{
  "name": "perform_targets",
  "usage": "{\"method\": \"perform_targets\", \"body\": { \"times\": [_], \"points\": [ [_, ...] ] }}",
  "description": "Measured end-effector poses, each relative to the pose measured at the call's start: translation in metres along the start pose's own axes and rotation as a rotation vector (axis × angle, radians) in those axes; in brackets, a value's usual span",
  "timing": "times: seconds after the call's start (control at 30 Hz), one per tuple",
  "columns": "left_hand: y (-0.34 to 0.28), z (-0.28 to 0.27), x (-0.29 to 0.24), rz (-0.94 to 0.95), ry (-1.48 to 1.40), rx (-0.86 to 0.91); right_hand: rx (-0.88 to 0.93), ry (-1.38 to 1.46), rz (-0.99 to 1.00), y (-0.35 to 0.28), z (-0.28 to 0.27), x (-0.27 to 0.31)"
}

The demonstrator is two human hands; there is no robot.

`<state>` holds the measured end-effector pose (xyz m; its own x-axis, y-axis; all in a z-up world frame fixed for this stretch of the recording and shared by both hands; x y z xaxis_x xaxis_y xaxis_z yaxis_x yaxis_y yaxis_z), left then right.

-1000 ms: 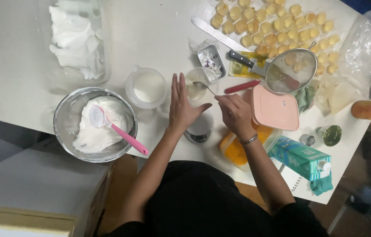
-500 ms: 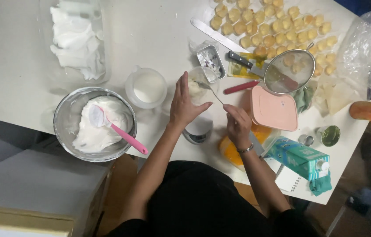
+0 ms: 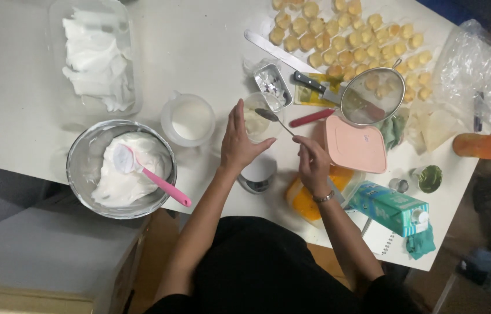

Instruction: The recorder is mixing ingredients such as cream and milk, and filling small tart shells at a bakery workstation.

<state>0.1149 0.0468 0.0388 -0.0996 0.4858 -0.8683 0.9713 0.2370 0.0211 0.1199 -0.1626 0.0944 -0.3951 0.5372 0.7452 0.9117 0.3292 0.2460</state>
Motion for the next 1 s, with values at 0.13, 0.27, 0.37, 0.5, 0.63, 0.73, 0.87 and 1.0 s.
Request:
{"method": "perform_targets", "body": {
  "times": [0.13, 0.27, 0.37, 0.5, 0.63, 0.73, 0.87, 1.0],
  "points": [
    [-0.004, 0.005, 0.004, -0.025, -0.001, 0.018, -0.161, 0.536, 0.449, -0.020, 0.004, -0.066],
    [-0.003, 0.007, 0.004, 0.008, 0.001, 0.009, -0.227, 0.652, 0.634, -0.010, -0.009, -0.083],
    [-0.004, 0.008, 0.007, -0.022, -0.015, 0.033, -0.188, 0.644, 0.562, 0.002, -0.024, -0.079],
    [-0.006, 0.009, 0.009, 0.004, -0.015, 0.016, -0.192, 0.612, 0.515, 0.015, -0.045, -0.055],
    [-0.008, 0.004, 0.009, 0.019, -0.035, -0.021, -0.156, 0.500, 0.319, 0.021, -0.053, -0.029],
    [-0.010, 0.003, 0.010, 0.006, -0.056, -0.040, -0.058, 0.324, 0.167, 0.021, -0.040, -0.002],
    [-0.016, 0.005, 0.015, -0.029, -0.129, -0.076, 0.025, 0.182, 0.085, 0.017, -0.015, 0.020],
    [-0.017, 0.009, 0.022, -0.033, -0.153, -0.096, 0.062, 0.042, 0.101, 0.012, 0.001, 0.017]
  ]
}}
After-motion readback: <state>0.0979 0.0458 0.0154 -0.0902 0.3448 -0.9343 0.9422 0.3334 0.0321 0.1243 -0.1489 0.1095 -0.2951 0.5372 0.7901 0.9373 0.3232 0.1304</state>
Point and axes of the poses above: each hand's wrist, its own y-axis towards the middle knuckle, its own z-axis out of the palm, x = y × z, the point moved 9 cm from there along y, towards the middle knuckle
